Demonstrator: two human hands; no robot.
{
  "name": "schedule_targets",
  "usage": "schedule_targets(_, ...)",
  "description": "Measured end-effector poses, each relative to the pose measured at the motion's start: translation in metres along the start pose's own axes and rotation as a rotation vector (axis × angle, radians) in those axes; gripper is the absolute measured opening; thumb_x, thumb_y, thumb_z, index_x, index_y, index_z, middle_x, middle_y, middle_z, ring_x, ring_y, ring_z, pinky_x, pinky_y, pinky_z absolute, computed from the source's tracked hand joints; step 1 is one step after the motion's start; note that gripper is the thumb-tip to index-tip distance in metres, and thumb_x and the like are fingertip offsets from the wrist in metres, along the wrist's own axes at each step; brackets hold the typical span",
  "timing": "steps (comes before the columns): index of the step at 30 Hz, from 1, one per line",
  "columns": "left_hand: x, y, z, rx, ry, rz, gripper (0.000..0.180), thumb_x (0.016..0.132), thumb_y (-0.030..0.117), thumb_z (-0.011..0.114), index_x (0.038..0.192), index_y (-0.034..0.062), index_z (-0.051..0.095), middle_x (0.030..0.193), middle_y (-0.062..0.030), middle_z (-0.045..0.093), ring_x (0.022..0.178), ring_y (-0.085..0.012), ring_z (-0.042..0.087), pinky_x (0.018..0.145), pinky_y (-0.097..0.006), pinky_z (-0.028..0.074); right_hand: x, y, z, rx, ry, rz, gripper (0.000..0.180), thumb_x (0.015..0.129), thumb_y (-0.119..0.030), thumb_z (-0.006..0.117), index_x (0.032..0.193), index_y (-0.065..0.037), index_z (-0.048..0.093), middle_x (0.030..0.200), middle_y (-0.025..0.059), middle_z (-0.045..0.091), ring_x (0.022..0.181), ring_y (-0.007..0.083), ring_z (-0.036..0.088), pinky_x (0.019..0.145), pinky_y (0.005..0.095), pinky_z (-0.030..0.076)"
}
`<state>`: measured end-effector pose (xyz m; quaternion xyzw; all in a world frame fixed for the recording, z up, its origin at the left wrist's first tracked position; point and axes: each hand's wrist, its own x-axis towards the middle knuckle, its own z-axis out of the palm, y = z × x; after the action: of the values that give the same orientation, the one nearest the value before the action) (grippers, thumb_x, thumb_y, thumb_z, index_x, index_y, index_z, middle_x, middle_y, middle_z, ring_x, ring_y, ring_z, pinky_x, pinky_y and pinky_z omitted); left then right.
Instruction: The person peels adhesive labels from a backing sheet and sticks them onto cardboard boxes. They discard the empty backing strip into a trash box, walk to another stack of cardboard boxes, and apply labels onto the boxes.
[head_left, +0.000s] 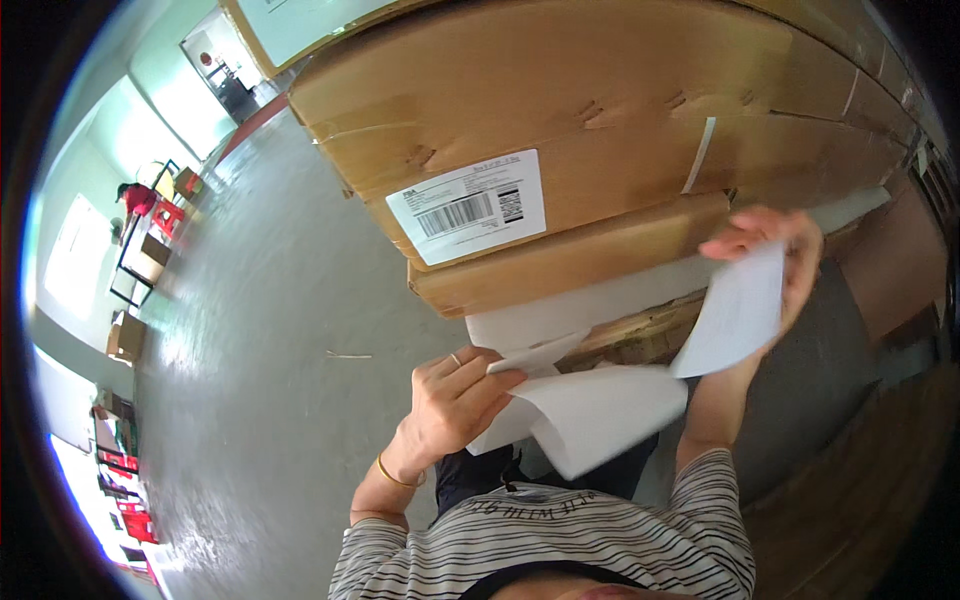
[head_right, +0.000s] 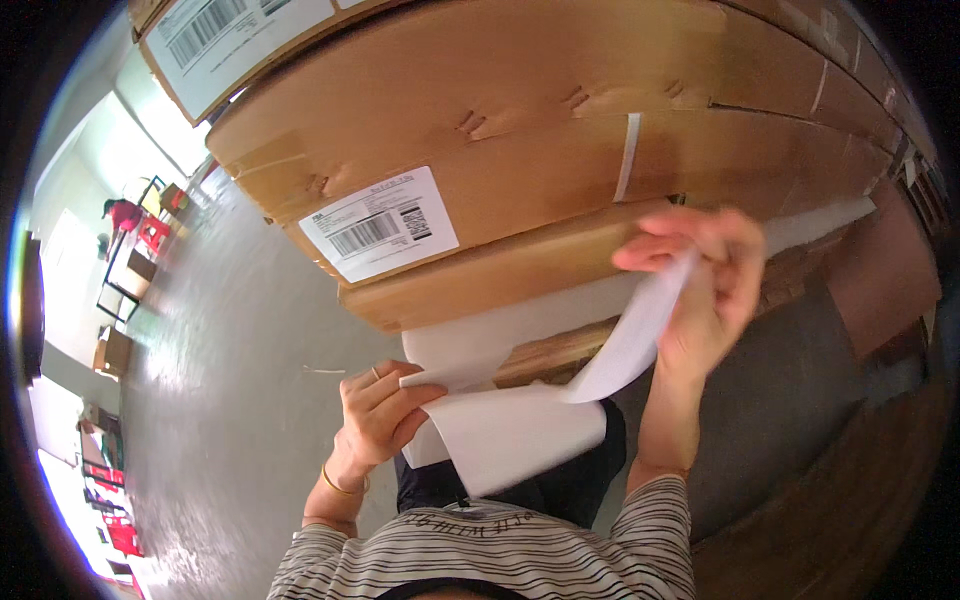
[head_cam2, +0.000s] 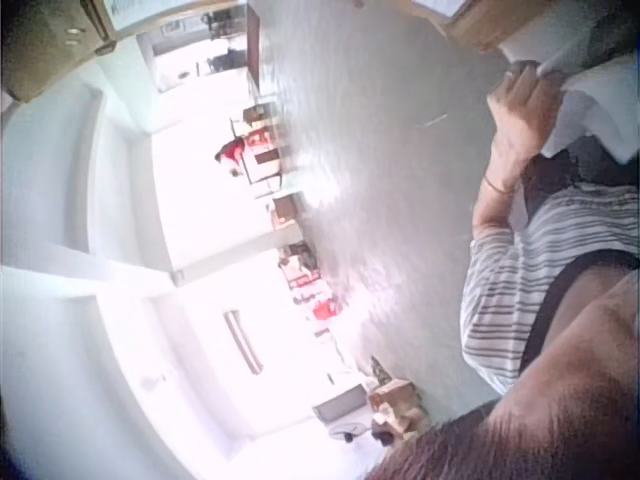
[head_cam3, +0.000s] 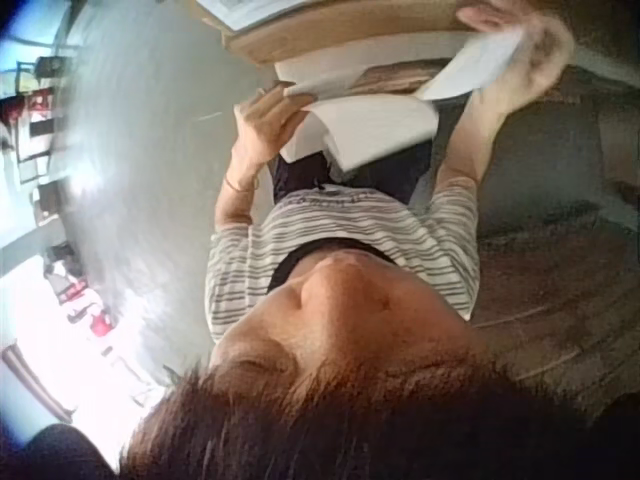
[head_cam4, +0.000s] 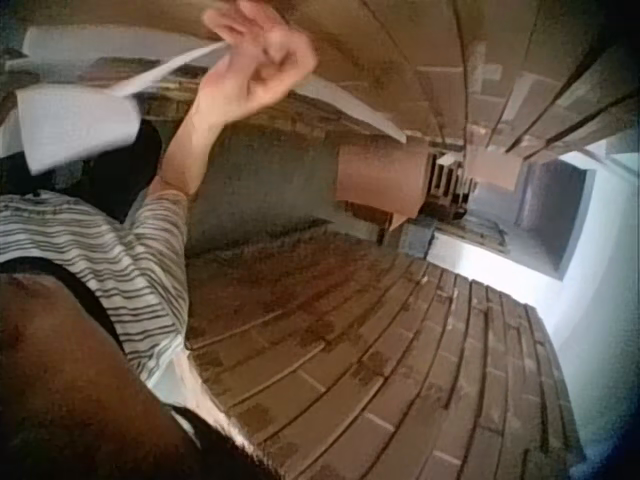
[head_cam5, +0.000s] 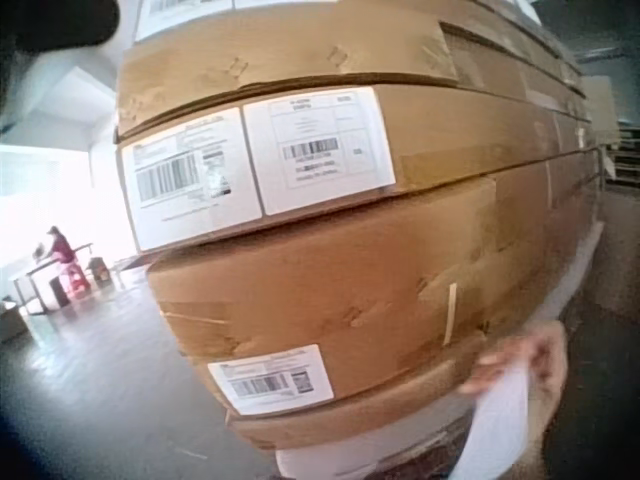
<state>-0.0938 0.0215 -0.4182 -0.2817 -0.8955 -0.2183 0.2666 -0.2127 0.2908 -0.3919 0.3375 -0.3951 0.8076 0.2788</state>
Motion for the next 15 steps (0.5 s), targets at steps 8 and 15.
schedule_targets(8, 0.068, 0.001, -0.003, 0.027, -0.054, 0.473, 0.014, 0.058, 0.008, 0.070, 0.071, 0.0061, 0.066, 0.066, -0.0006, 0.057, 0.073, -0.0156, 0.060, 0.106, -0.056, 0.036, 0.027, 0.063, 0.022, -0.330, -0.121, -0.114, 0.047, 0.080, 0.006, 0.068, 0.114, -0.002, 0.037, 0.088, 0.0143, 0.065, 0.077, 0.0133, 0.064, 0.062, 0.0213, 0.049)
schedule_targets(15, 0.100, -0.010, 0.002, 0.037, -0.115, 0.542, 0.010, 0.058, 0.004, 0.069, 0.066, 0.0062, 0.063, 0.057, 0.0010, 0.043, 0.060, -0.0127, 0.053, 0.109, -0.060, 0.028, 0.029, 0.064, 0.026, -0.441, -0.189, -0.153, 0.048, 0.080, 0.001, 0.071, 0.113, -0.001, 0.037, 0.088, 0.0150, 0.066, 0.078, 0.0144, 0.065, 0.062, 0.0212, 0.049)
